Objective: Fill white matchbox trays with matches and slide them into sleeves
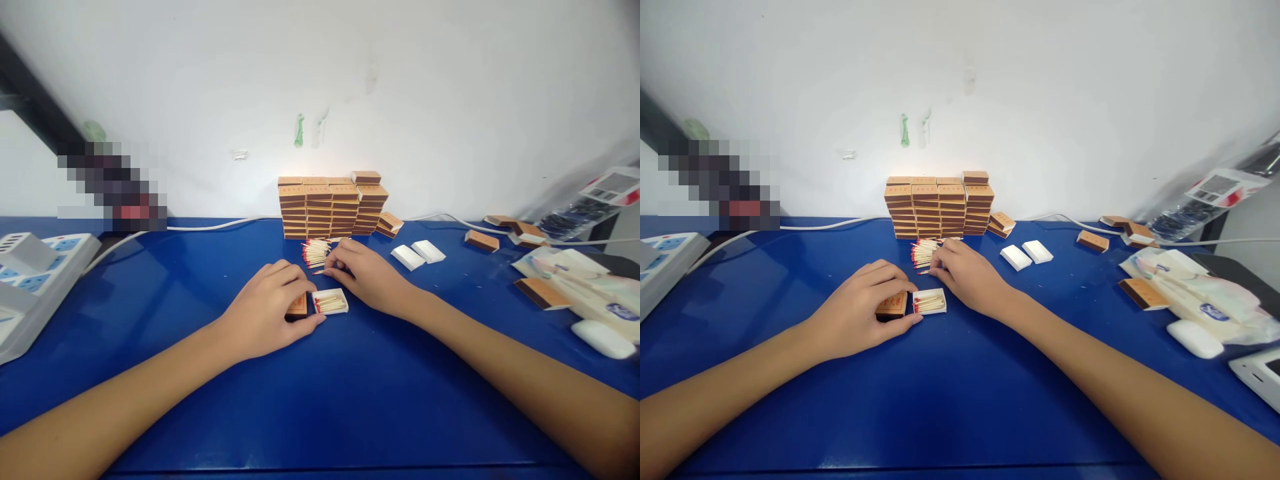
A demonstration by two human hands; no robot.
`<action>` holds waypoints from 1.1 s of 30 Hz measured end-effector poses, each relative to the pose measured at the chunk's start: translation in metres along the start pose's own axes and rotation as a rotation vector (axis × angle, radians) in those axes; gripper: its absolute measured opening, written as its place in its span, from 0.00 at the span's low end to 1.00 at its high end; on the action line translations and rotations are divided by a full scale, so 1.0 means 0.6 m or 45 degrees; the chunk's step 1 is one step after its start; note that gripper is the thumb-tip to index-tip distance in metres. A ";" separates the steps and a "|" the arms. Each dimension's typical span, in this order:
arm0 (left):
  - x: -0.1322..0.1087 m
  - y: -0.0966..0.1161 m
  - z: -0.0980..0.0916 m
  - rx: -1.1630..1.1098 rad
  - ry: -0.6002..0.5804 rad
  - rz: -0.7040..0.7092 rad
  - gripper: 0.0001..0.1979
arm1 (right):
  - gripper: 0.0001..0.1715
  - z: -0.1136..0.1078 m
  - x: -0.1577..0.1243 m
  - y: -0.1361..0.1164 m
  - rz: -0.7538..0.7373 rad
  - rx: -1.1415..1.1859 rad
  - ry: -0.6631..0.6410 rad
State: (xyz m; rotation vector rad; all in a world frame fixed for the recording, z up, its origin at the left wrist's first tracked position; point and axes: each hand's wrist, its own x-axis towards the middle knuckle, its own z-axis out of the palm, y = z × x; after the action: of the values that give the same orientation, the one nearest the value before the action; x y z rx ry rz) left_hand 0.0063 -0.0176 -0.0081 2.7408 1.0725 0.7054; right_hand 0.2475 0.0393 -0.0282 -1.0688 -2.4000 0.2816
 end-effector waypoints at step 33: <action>-0.001 -0.001 -0.001 -0.006 -0.005 -0.020 0.15 | 0.04 -0.003 -0.001 -0.001 -0.049 0.003 0.030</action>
State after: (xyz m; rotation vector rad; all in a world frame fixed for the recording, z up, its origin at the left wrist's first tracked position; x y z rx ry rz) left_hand 0.0054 -0.0176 -0.0081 2.7258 1.0886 0.6995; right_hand 0.2482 0.0385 -0.0267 -1.0181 -2.3959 0.2570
